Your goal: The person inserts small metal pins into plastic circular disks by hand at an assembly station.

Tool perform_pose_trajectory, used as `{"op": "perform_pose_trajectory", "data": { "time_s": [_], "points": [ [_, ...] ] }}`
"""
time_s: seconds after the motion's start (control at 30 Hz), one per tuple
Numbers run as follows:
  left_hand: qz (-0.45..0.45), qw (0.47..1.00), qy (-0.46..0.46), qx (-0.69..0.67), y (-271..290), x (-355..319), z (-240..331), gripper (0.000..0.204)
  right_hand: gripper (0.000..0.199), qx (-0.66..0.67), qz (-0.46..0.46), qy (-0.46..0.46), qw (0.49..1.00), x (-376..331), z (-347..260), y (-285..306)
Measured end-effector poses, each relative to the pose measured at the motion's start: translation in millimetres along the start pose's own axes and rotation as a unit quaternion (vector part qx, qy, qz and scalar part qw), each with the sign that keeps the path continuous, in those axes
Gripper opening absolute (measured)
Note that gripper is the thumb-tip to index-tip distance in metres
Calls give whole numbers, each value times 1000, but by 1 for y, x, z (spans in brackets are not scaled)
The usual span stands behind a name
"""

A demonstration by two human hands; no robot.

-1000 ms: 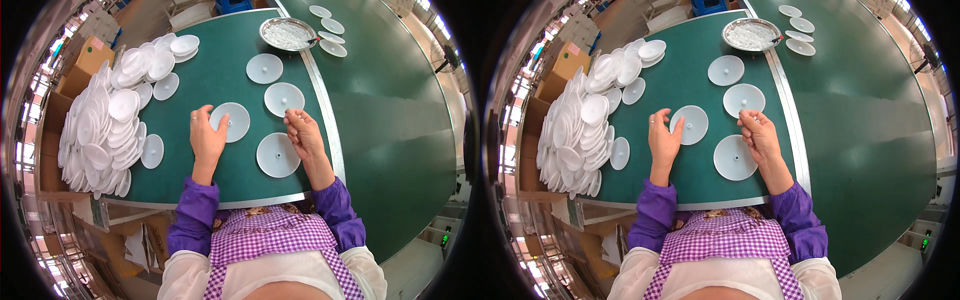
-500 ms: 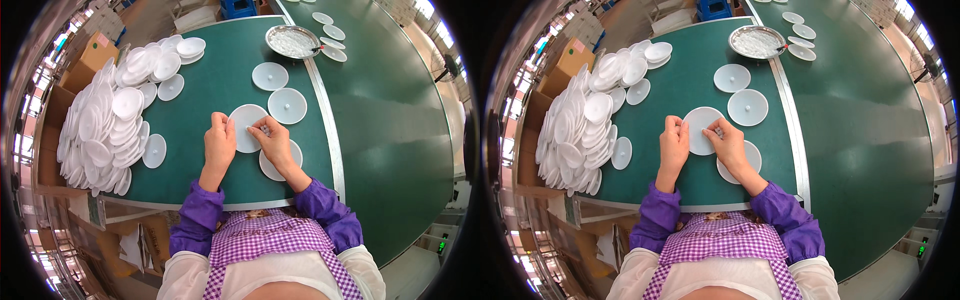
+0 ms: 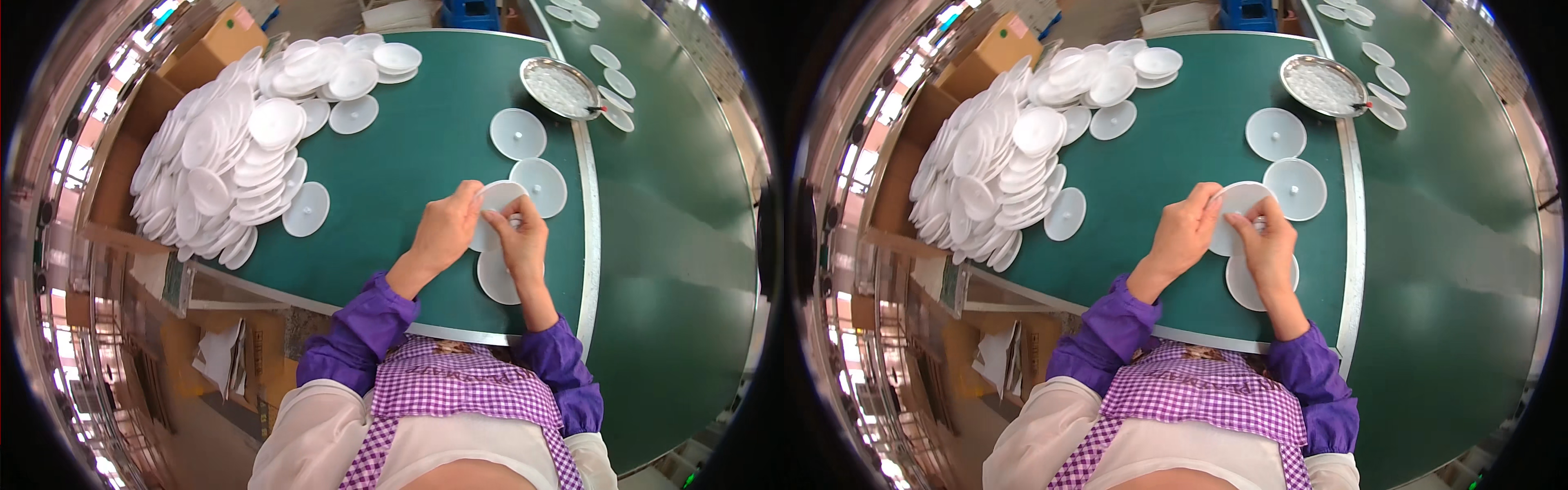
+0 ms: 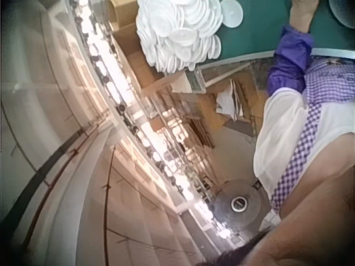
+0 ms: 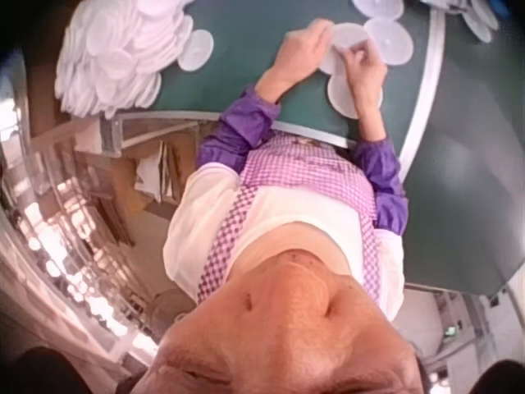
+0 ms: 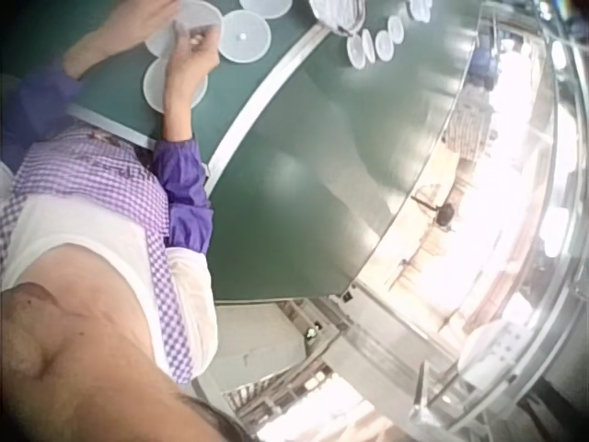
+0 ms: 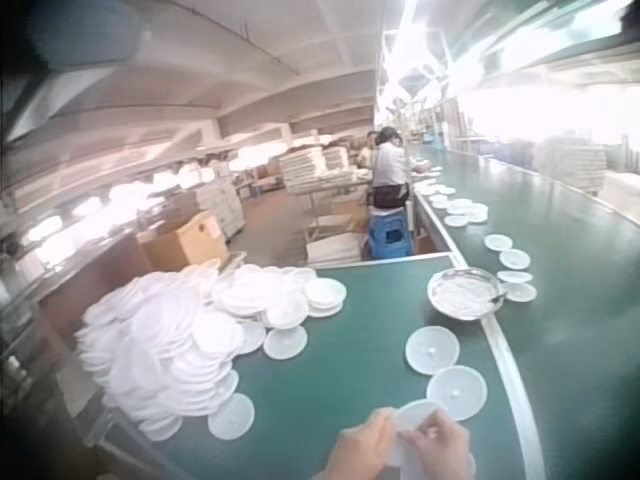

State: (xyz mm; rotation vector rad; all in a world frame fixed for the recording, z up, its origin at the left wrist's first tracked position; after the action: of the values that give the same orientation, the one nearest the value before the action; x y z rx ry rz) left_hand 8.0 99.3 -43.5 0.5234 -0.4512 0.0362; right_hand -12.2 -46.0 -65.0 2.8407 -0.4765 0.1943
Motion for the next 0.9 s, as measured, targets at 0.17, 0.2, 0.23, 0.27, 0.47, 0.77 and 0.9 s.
{"op": "perform_pose_trajectory", "data": {
  "time_s": [0.17, 0.2, 0.23, 0.27, 0.47, 0.77, 0.9],
  "points": [
    [-1, 999, -5, -32, -26, 14, -31, 13, 26, 22, -58, -99, 993, 23, 21, 4],
    [5, 999, 48, 0, -31, 24, -41, 14, 23, 135, -50, -172, 975, 26, 19, 6],
    [9, 994, 100, 32, -36, 33, -50, 16, 20, 246, -41, -240, 938, 27, 16, 8],
    [-40, 986, 154, -40, -38, 43, -54, 23, 20, 242, -29, -238, 940, 29, 14, 15],
    [116, 945, -209, 222, -26, 34, -31, 45, 13, 372, 13, -267, 889, 28, 19, 39],
    [-211, 972, 67, 76, -27, -28, -12, 21, 19, 404, -39, -282, 869, 19, 27, 41],
    [-116, 977, 165, -76, -7, -11, -2, 12, 15, 285, -60, -215, 932, 7, 10, 35]
  ]
}}
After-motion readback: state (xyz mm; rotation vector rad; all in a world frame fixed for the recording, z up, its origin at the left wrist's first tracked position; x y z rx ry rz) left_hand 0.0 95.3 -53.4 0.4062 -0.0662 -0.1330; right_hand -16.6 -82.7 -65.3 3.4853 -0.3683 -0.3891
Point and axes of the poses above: each hand's wrist, its own x-axis towards the middle knuckle, its own y-axis out of the back of the hand, z = x × y, the point moved 2 cm from there along x, towards the middle knuckle, and after that the axes turned 3 degrees about z, right-handed, at the moved point
